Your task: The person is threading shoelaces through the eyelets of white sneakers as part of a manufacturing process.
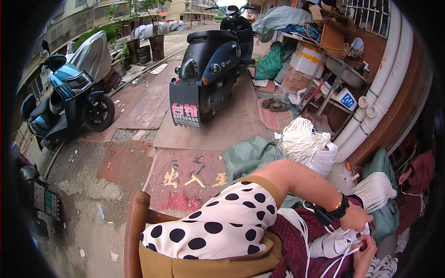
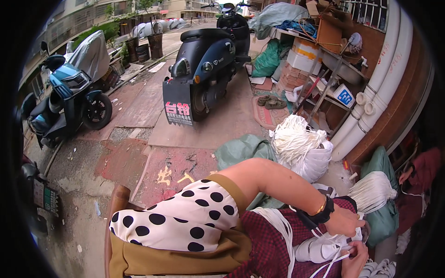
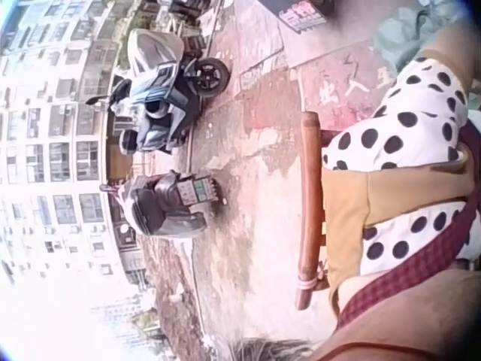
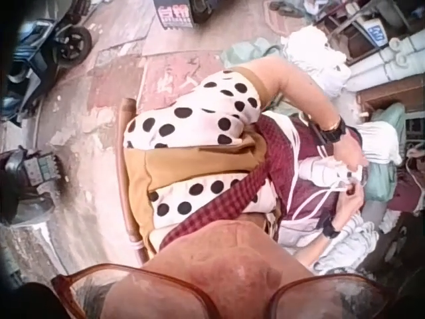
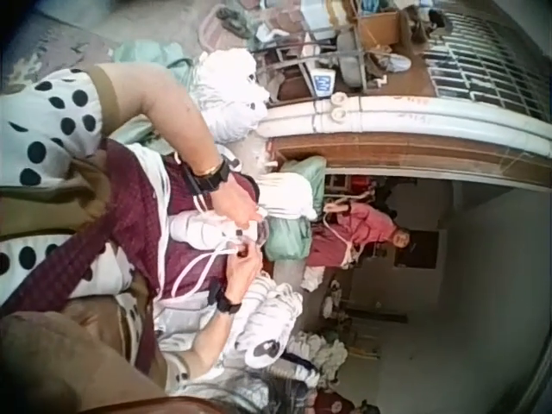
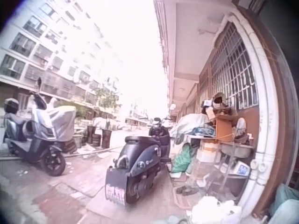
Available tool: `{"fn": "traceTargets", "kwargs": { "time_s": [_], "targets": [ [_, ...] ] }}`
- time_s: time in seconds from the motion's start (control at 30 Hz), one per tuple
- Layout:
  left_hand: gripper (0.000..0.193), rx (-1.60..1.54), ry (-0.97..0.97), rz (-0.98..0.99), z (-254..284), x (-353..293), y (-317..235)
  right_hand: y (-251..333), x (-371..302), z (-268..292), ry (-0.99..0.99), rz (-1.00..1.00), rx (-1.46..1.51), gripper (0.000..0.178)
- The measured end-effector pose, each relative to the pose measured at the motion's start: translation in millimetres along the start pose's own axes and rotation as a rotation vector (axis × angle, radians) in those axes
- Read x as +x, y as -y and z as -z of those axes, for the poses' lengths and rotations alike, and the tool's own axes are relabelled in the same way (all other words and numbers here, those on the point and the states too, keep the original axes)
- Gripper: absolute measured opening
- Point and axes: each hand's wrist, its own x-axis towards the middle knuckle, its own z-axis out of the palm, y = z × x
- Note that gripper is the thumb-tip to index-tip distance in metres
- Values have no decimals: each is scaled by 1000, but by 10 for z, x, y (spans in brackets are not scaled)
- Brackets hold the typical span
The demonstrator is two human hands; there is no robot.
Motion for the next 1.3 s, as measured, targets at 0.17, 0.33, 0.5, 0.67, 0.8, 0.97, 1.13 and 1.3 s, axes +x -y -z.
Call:
{"fn": "traceTargets", "kwargs": {
  "time_s": [0.17, 0.33, 0.5, 0.67, 0.8, 0.97, 1.13, 1.3],
  "targets": [
    [37, 224, 175, -273, -124, 316, 240, 501, 126, 278, 3, 484, -374, 22],
    [34, 130, 480, -95, -211, 672, 282, 356, 226, 332, 277, 416, -367, 28],
    [39, 277, 706, 121, -384, 891, 266, 133, 226, 287, 313, 453, -271, 31],
    [25, -728, 791, 547, -161, 845, 422, -436, 83, 143, 248, 474, -47, 38],
    [48, -144, 629, 264, -516, 1041, 345, -163, 222, 385, 484, 241, 47, 35],
    [23, -121, 540, 316, 151, 391, 167, 147, 536, 208, 510, 40, -12, 20],
    [14, -323, 438, 387, 167, 350, 73, 51, 322, 69, 261, -133, 137, 16],
    [7, -409, -13, 262, -77, 100, -90, -67, 306, 40, 2, -476, 875, 26]
  ]
}}
